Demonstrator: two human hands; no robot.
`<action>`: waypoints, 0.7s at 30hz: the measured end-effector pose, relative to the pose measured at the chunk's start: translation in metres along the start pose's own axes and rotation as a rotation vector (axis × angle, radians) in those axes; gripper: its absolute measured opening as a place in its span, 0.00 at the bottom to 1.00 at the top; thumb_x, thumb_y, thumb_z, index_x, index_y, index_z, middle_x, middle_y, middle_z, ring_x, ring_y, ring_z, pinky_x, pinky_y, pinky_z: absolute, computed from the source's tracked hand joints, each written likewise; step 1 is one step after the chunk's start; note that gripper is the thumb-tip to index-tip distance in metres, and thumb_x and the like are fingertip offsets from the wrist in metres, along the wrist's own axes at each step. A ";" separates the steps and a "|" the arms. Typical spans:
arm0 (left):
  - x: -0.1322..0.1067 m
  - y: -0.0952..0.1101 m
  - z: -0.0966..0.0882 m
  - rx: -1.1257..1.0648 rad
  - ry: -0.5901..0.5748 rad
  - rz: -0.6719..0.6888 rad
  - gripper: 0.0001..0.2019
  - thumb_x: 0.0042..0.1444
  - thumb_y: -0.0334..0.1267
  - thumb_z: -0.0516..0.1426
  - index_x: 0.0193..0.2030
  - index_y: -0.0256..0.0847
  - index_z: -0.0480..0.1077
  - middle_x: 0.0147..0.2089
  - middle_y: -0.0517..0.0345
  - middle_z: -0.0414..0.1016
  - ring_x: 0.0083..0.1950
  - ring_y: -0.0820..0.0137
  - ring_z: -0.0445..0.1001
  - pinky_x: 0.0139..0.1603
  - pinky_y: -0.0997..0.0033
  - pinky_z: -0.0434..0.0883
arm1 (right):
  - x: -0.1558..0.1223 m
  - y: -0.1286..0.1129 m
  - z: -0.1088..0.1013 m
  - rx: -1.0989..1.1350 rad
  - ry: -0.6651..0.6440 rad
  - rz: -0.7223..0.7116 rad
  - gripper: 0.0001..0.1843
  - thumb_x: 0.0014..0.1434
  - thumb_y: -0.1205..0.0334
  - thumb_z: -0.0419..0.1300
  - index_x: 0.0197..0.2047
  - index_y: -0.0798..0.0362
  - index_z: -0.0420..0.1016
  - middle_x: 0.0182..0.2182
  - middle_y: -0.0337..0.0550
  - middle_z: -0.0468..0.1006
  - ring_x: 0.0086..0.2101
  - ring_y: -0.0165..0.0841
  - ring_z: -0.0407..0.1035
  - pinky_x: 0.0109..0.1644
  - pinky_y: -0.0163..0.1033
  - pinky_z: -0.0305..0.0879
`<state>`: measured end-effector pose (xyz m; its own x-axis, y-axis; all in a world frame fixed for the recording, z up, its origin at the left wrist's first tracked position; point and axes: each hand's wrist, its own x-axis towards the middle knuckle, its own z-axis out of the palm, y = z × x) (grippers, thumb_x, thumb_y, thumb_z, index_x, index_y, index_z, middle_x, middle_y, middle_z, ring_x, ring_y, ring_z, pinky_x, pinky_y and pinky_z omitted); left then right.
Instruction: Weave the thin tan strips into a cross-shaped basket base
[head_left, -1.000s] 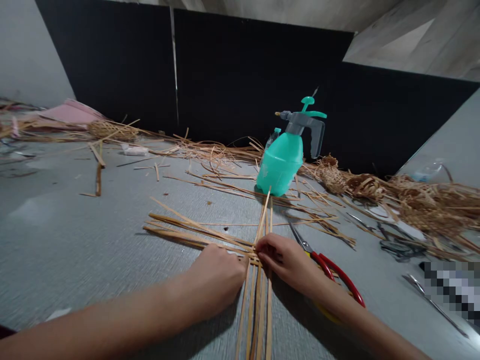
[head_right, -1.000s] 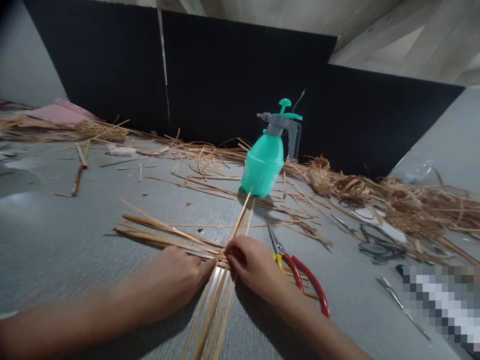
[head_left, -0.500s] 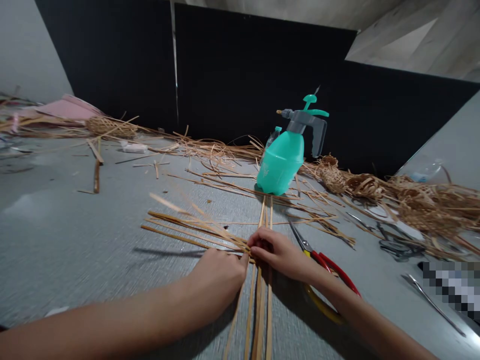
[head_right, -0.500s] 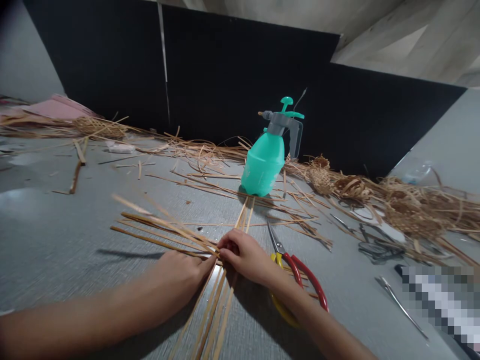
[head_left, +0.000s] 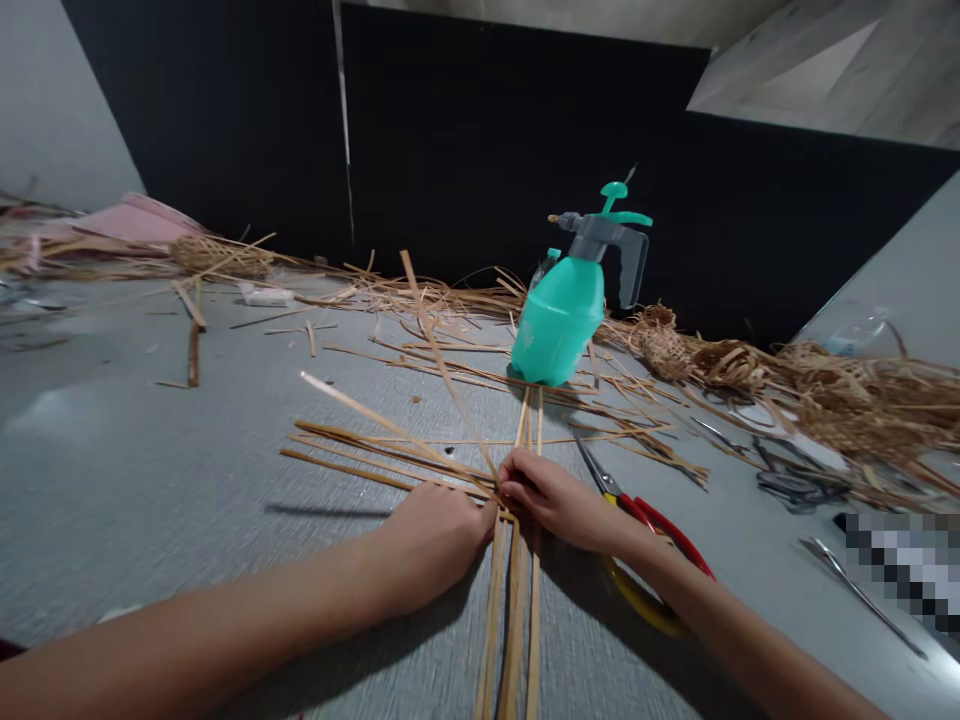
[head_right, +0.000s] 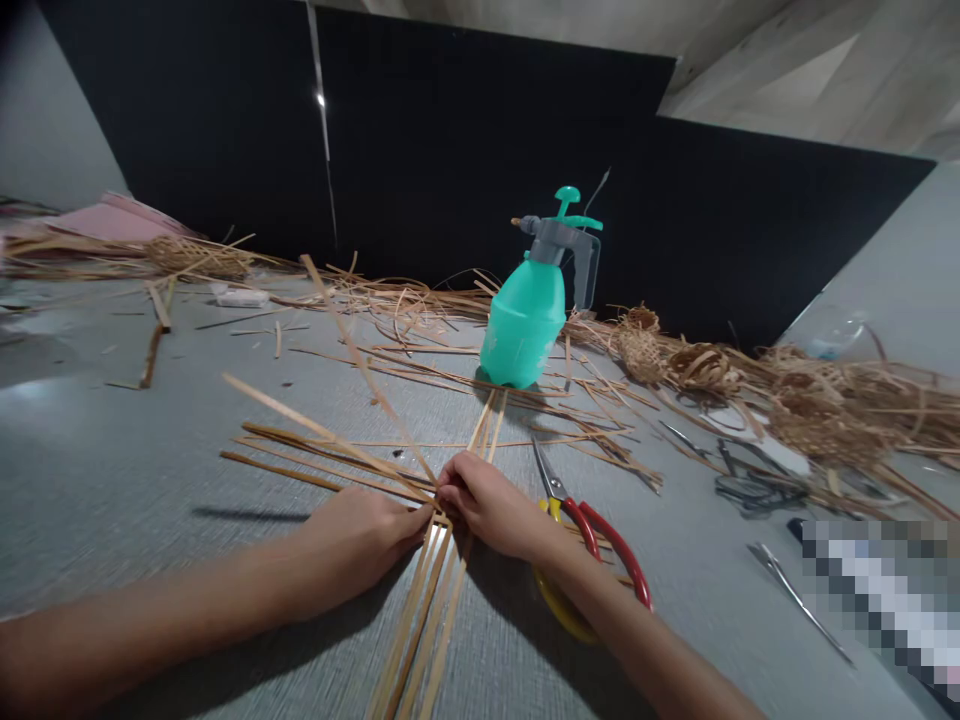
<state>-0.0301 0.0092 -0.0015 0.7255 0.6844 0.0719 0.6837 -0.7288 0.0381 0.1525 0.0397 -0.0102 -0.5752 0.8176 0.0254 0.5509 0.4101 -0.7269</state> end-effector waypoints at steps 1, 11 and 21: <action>0.000 -0.001 0.002 -0.004 0.004 0.005 0.11 0.57 0.28 0.50 0.45 0.35 0.68 0.33 0.49 0.77 0.30 0.64 0.75 0.30 0.71 0.68 | 0.000 0.000 0.000 -0.005 0.000 -0.003 0.04 0.60 0.68 0.47 0.33 0.52 0.59 0.29 0.38 0.63 0.29 0.30 0.57 0.34 0.35 0.56; 0.001 -0.004 0.003 -0.085 -0.022 0.042 0.09 0.57 0.25 0.48 0.38 0.34 0.69 0.32 0.50 0.76 0.30 0.65 0.74 0.30 0.71 0.67 | 0.000 0.000 -0.001 0.032 -0.010 -0.033 0.04 0.60 0.67 0.48 0.32 0.52 0.58 0.28 0.37 0.63 0.28 0.29 0.57 0.32 0.34 0.56; 0.000 -0.003 0.007 -0.001 0.047 0.059 0.08 0.56 0.24 0.48 0.36 0.36 0.67 0.24 0.55 0.73 0.23 0.68 0.71 0.23 0.73 0.63 | 0.001 -0.003 -0.003 0.033 -0.006 -0.025 0.06 0.59 0.69 0.48 0.31 0.51 0.57 0.26 0.35 0.63 0.27 0.27 0.58 0.31 0.33 0.57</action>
<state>-0.0314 0.0114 -0.0082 0.7603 0.6382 0.1208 0.6395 -0.7681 0.0332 0.1524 0.0404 -0.0056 -0.5921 0.8049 0.0398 0.5161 0.4166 -0.7484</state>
